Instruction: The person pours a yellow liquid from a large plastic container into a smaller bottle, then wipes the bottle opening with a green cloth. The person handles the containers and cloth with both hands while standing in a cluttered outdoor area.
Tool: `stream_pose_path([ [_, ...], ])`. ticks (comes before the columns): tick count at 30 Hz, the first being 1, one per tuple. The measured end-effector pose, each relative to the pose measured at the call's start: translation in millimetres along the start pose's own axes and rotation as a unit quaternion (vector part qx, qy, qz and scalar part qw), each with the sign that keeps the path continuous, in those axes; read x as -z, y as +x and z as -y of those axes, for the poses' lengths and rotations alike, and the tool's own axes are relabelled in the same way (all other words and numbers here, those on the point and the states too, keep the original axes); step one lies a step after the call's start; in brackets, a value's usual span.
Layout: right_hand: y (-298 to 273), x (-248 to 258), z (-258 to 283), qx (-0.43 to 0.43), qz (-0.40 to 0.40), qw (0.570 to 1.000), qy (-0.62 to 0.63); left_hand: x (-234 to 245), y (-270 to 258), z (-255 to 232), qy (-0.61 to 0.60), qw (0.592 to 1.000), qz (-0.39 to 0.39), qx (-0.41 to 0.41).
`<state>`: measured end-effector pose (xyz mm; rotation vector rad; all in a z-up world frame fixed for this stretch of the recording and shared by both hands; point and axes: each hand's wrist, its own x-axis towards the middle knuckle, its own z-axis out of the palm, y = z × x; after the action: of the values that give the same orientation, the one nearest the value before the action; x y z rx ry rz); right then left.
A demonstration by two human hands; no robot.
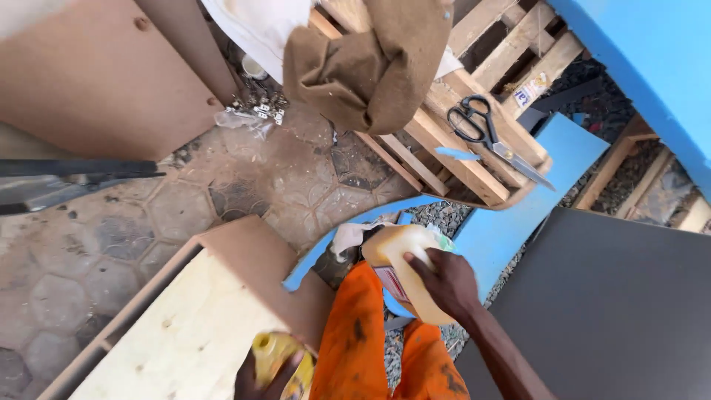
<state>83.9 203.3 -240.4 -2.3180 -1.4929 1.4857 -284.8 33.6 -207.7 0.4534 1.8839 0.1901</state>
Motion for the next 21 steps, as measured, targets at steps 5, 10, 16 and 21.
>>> stream_pose_path([
  [5, -147.4, 81.4, 57.4, -0.039, -0.037, 0.989, 0.140, 19.7, -94.0, -186.3, -0.033, 0.996, 0.028, -0.075],
  [10, -219.2, 90.1, 53.5, -0.069, -0.123, 0.947, 0.289, 17.8, -117.0, -240.0, 0.000, 0.964, 0.102, -0.247],
  [16, -257.8, 138.4, 97.6, 0.000, -0.206, 0.945, 0.254, 3.7, -138.8, -267.2, 0.087, 0.921, 0.082, -0.372],
  [21, -255.1, 161.4, 98.0, 0.036, -0.226, 0.921, 0.316, -8.5, -161.3, -272.1, 0.021, 0.917, 0.079, -0.391],
])
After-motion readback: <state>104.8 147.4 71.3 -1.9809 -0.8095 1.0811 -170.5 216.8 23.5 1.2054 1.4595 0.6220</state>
